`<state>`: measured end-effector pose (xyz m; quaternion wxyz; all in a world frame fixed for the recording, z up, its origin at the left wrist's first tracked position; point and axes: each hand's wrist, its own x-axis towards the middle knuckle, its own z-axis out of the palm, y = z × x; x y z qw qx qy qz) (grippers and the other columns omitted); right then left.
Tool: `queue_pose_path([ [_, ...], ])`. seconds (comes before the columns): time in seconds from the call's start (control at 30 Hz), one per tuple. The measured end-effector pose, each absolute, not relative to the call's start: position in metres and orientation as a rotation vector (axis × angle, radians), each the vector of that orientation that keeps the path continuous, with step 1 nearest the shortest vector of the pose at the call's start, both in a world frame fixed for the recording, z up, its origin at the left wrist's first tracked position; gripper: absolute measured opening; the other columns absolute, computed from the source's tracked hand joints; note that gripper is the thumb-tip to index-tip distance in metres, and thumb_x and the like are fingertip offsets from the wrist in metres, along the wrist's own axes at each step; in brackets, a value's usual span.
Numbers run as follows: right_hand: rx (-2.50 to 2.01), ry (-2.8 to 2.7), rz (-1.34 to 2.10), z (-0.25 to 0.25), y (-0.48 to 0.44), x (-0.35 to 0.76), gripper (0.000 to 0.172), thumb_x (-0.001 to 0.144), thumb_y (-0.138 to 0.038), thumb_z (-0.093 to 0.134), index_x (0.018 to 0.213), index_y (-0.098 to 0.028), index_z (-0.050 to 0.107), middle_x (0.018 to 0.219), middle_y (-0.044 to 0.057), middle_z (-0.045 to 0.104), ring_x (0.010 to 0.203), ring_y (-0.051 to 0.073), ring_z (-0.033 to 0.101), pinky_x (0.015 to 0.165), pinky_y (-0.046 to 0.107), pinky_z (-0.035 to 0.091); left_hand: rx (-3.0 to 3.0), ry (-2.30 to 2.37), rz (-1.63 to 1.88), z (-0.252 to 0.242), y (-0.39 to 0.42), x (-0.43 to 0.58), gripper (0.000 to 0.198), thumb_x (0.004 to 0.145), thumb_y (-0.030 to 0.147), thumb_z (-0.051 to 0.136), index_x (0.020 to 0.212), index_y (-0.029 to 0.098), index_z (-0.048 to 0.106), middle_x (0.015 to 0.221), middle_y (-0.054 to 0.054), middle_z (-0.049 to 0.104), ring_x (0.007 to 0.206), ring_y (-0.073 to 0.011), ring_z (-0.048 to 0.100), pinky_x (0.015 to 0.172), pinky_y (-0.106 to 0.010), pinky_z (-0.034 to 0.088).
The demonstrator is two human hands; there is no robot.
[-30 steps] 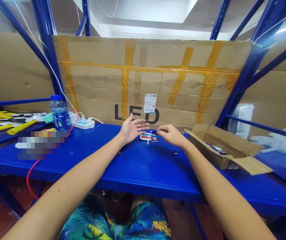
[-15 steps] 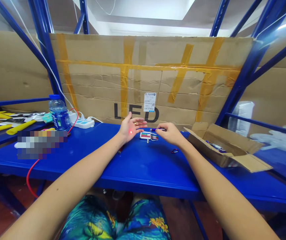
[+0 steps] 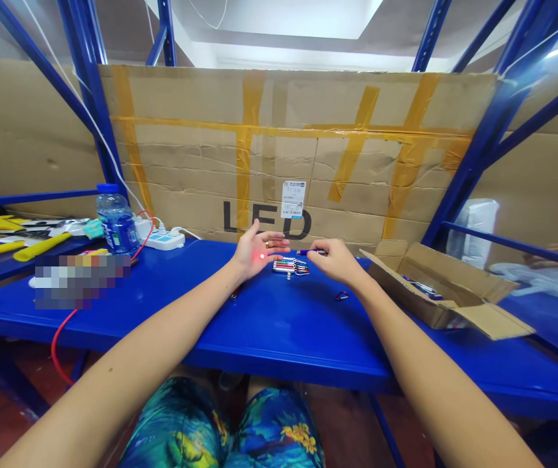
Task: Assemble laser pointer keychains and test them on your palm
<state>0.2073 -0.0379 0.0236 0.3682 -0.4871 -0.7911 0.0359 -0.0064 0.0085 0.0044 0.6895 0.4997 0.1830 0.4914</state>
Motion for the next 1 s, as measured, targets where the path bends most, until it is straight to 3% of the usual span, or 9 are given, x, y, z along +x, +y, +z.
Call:
queue_pose_path([
  [0.83, -1.213, -1.989, 0.134, 0.024, -0.0377, 0.2072, 0.022, 0.075, -0.032, 0.05, 0.065, -0.016, 0.061, 0.059, 0.0, 0.055, 0.059, 0.014, 0.043, 0.058, 0.027, 0.031, 1.174, 0.388, 1.033, 0.0058, 0.0055, -0.0062, 0.07, 0.087, 0.071, 0.032, 0.089, 0.012, 0.069, 0.096, -0.017, 0.071, 0.093, -0.0287, 0.066, 0.082, -0.041, 0.049],
  [1.0, -1.226, -2.027, 0.151, 0.0225, -0.0355, 0.2069, 0.024, 0.08, -0.034, 0.049, 0.067, -0.016, 0.06, 0.064, 0.001, 0.057, 0.064, 0.015, 0.046, 0.06, 0.027, 0.033, 1.246, 0.476, 1.055, 0.003, 0.0071, -0.0015, 0.054, 0.085, 0.062, 0.049, 0.087, 0.012, 0.069, 0.09, -0.015, 0.071, 0.083, -0.0242, 0.067, 0.076, -0.036, 0.05],
])
